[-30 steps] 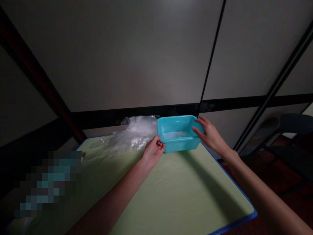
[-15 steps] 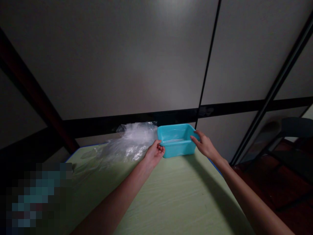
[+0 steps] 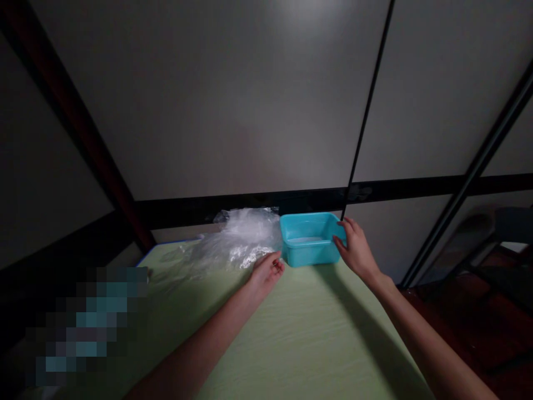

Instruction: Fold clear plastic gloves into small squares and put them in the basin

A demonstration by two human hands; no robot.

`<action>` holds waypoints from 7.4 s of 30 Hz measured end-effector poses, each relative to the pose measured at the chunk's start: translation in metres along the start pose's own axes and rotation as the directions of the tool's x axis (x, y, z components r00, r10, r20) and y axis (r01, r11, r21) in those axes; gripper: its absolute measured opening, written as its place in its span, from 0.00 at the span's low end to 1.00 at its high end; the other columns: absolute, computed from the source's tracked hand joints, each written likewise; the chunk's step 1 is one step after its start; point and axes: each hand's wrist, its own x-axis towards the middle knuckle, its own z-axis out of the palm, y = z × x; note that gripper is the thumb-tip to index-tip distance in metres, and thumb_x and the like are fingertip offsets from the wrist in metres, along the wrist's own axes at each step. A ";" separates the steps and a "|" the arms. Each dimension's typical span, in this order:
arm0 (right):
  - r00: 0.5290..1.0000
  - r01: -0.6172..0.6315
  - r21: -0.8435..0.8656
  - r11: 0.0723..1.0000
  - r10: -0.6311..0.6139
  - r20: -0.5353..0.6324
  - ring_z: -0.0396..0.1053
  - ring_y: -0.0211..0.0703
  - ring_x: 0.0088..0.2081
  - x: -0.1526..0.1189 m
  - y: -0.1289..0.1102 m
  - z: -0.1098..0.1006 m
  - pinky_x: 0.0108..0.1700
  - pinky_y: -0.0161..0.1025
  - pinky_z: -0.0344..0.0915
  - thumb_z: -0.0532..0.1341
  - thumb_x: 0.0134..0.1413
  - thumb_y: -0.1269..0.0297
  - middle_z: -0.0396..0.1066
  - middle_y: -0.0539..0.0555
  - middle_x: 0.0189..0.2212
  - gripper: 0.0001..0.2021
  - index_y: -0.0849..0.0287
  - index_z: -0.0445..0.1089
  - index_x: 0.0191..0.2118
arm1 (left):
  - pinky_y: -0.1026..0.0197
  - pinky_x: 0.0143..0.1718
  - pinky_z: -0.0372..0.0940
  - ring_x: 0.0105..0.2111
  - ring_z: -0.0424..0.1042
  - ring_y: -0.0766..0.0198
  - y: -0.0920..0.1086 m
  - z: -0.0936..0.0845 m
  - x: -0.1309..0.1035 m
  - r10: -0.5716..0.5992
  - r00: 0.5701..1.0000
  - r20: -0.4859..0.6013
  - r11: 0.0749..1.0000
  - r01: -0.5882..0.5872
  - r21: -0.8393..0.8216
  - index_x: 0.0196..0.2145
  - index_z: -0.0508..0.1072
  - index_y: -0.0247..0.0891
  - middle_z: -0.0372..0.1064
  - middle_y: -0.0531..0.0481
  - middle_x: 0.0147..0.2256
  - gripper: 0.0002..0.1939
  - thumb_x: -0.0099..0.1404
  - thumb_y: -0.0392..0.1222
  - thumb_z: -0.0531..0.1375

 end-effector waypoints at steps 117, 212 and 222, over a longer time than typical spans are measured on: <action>0.628 -0.715 0.637 0.289 -0.135 0.766 0.67 0.35 0.18 -0.061 -0.157 0.067 0.19 0.30 0.59 0.63 0.41 0.61 0.69 0.45 0.20 0.26 0.56 0.51 0.46 | 0.72 0.11 0.50 0.10 0.55 0.74 0.068 -0.147 -0.057 0.363 0.928 0.083 0.731 -0.339 0.592 0.25 0.57 0.38 0.67 0.56 0.17 0.12 0.49 0.47 0.56; 0.693 -0.475 0.681 0.556 -0.241 0.680 0.67 0.39 0.33 -0.044 -0.118 0.047 0.36 0.39 0.62 0.65 0.37 0.63 0.68 0.52 0.31 0.35 0.61 0.50 0.52 | 0.60 0.35 0.60 0.39 0.66 0.56 0.075 -0.153 -0.065 0.642 0.679 0.356 -0.400 -0.100 0.911 0.48 0.57 0.38 0.64 0.45 0.40 0.20 0.56 0.38 0.51; 0.608 -0.463 0.720 0.517 -0.405 0.682 0.65 0.35 0.27 -0.052 -0.129 0.052 0.31 0.35 0.62 0.64 0.38 0.69 0.64 0.46 0.24 0.31 0.59 0.52 0.50 | 0.57 0.53 0.50 0.53 0.54 0.58 0.055 -0.157 -0.061 0.232 0.716 0.658 -0.439 -0.527 0.728 0.48 0.63 0.35 0.56 0.43 0.52 0.20 0.57 0.42 0.53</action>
